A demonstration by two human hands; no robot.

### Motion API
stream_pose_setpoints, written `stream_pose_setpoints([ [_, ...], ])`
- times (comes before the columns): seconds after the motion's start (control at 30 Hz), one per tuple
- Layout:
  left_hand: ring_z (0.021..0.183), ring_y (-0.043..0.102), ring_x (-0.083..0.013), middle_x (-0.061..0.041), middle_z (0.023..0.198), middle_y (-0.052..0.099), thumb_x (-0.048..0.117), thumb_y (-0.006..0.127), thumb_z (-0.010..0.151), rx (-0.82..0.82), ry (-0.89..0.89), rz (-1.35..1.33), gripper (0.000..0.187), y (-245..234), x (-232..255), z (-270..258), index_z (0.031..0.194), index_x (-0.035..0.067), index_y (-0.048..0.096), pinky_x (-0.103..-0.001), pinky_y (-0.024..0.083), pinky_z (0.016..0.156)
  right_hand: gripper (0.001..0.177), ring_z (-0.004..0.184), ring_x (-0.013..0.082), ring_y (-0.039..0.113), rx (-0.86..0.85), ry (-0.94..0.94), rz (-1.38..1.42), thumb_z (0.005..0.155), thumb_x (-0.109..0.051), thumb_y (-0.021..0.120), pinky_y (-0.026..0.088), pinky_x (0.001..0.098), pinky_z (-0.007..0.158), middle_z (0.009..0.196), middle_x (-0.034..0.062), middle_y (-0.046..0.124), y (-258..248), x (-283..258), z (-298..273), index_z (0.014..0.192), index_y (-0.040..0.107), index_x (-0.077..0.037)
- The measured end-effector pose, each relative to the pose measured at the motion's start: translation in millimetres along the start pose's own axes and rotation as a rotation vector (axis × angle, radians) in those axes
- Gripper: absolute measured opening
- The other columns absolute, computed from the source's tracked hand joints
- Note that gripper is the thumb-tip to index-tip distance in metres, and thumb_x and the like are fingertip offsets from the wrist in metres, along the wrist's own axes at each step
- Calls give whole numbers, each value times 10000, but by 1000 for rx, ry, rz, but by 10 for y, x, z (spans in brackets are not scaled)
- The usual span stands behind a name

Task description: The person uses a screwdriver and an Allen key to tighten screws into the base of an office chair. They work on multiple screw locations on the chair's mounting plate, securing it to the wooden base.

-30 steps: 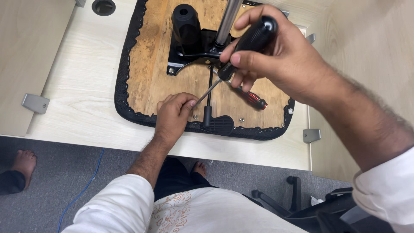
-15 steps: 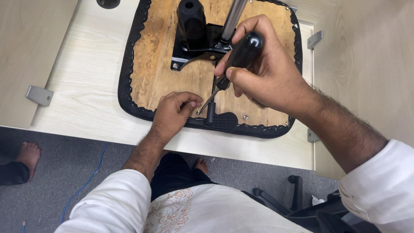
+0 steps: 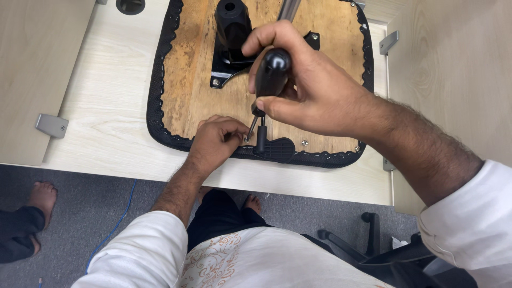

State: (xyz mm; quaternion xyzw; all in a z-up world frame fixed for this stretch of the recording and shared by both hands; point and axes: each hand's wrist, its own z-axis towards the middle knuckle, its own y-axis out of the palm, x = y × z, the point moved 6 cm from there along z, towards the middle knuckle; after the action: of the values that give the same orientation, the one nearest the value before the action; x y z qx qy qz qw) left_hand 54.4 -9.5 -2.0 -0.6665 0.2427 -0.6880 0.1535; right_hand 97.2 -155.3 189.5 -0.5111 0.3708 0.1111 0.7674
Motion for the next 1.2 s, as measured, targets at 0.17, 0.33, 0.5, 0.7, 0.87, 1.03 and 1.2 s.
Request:
stream_pose_setpoints([
  [0.17,1060,619,-140,45,1000,735,117,775,830,-32,57,144,188,-11,56,-30,1010,167,789,-386,354,1118,497,1225,174,711,84,-151,-176,1066,-112,709,583,316,1031,1236,63,665,47,-241,17,1454,398,-88],
  [0.33,1198,567,-137,56,1081,699,139,801,808,-50,110,185,232,14,87,-51,1033,193,784,-401,304,1138,422,1024,191,667,243,-142,-276,964,-259,824,601,295,880,1120,87,623,16,-358,-21,1313,649,-98],
  [0.5,1205,562,-141,57,1103,693,159,808,829,-38,98,176,208,34,50,-50,1034,183,780,-408,297,1150,324,1118,141,704,190,-164,-176,1053,-205,743,624,275,986,1233,48,676,-19,-387,-30,1345,666,-87],
  [0.7,1219,536,-160,48,1160,657,187,824,826,-34,99,203,192,17,42,-20,1014,183,791,-403,321,1140,281,1203,156,690,75,-224,-17,1062,-154,706,619,297,1081,1262,65,687,29,-429,-29,1334,672,-91],
  [0.87,1230,533,-147,65,1154,667,173,807,840,-51,28,162,177,25,30,-23,1015,179,790,-380,316,1168,305,1230,235,609,129,-282,-149,922,-171,759,552,368,1086,1231,133,611,-64,-516,-3,1202,688,-75],
  [1.03,1242,538,-132,68,1155,681,106,766,854,-76,-8,125,195,8,15,-2,1036,170,794,-375,299,1196,346,1217,156,630,201,-87,-72,1059,-142,652,572,292,1095,1255,23,616,-40,-463,-58,1399,600,-102],
  [1.2,1234,540,-128,70,1165,674,120,768,860,-84,-28,115,182,11,6,9,1035,167,780,-333,396,1153,349,1130,186,597,252,-161,-120,1002,-208,700,542,312,1030,1167,84,584,-1,-520,-89,1324,639,-91],
])
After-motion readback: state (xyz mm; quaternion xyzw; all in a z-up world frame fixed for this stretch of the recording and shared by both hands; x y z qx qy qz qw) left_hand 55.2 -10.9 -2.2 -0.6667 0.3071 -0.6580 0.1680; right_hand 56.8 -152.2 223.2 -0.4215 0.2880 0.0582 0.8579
